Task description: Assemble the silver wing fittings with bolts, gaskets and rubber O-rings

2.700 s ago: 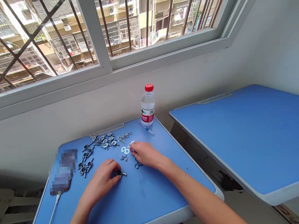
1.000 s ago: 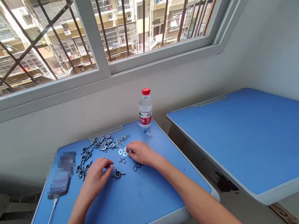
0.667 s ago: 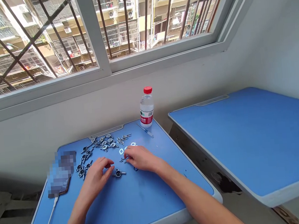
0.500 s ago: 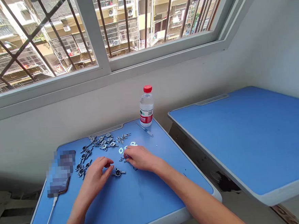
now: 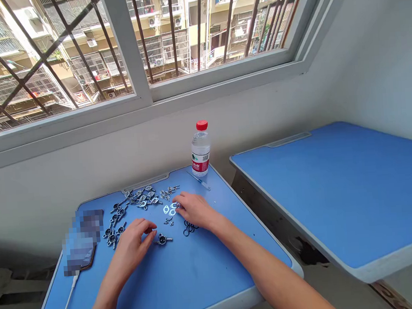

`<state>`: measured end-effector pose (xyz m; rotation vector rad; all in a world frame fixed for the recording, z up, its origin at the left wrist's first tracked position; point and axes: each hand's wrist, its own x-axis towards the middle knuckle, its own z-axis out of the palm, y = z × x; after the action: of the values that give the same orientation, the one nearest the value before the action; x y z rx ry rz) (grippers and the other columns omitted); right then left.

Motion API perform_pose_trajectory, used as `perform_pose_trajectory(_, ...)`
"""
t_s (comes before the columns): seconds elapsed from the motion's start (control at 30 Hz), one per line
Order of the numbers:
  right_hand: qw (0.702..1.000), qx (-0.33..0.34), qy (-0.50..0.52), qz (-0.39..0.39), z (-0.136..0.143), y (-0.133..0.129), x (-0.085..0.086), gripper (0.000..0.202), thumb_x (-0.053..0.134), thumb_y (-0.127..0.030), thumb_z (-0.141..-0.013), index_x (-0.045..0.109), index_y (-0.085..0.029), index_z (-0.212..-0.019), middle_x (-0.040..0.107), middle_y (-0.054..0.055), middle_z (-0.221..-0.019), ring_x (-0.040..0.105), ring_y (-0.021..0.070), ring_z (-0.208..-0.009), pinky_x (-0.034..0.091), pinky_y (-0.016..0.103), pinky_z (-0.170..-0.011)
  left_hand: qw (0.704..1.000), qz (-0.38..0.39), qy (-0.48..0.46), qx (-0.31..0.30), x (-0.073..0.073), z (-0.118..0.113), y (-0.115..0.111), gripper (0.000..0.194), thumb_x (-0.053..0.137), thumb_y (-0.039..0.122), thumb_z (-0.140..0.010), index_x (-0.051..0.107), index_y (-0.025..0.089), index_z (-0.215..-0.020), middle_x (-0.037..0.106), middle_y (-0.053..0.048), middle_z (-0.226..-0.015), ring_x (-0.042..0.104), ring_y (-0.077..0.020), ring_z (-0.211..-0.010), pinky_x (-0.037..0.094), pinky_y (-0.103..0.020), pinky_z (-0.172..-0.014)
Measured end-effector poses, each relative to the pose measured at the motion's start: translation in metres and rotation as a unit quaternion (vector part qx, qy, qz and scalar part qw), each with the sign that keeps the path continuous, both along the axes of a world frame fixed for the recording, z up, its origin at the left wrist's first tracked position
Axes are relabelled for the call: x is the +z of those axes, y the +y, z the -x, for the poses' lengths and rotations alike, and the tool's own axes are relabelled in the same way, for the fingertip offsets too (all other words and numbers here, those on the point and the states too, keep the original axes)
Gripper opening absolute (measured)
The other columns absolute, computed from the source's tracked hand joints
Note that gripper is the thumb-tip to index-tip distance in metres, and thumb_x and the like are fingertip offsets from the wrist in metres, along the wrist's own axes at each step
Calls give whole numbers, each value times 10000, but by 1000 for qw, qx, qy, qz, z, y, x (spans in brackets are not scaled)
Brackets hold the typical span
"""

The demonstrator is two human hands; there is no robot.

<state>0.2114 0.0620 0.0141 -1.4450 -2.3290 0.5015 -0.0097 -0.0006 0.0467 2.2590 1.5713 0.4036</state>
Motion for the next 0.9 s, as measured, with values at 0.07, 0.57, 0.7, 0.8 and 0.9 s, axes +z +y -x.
perform_pose_trajectory(0.07,1000,-5,-8,3,2,2,1,241,650,-196,-879,657,-212,-1119,675,51,-998,645,180,-825,413,255,-674,1000,-3,-5,0,-1,0,0,154,478,209,-902,631,205,-884,674,-51,-882,606,-237,-873,464,-339,-751)
perform_pose_trajectory(0.57,999,-35,-12,0,13,7,-1,103,660,-202,-876,681,-201,-977,687,38,-901,636,178,-791,367,238,-620,1000,-1,-12,-1,-2,0,0,166,462,207,-902,627,194,-888,671,-62,-883,602,-245,-872,469,-359,-747)
perform_pose_trajectory(0.7,999,-39,8,-12,6,6,1,56,632,-173,-882,672,-200,-909,675,32,-881,614,163,-746,364,237,-604,1000,-7,-17,2,-1,1,1,181,457,221,-895,636,205,-869,678,-61,-863,608,-247,-857,468,-357,-735)
perform_pose_trajectory(0.8,998,-48,22,-21,-2,9,2,75,615,-142,-874,661,-193,-846,658,25,-841,587,150,-706,365,237,-599,1000,-4,-19,5,0,1,1,182,461,230,-891,641,206,-871,682,-59,-866,614,-249,-863,474,-356,-737)
perform_pose_trajectory(0.9,997,-68,31,-32,-8,12,1,91,590,-128,-879,653,-186,-847,650,32,-843,573,154,-709,365,244,-605,1000,0,-18,9,0,1,1,181,461,225,-889,641,206,-875,682,-56,-871,618,-248,-872,480,-350,-735)
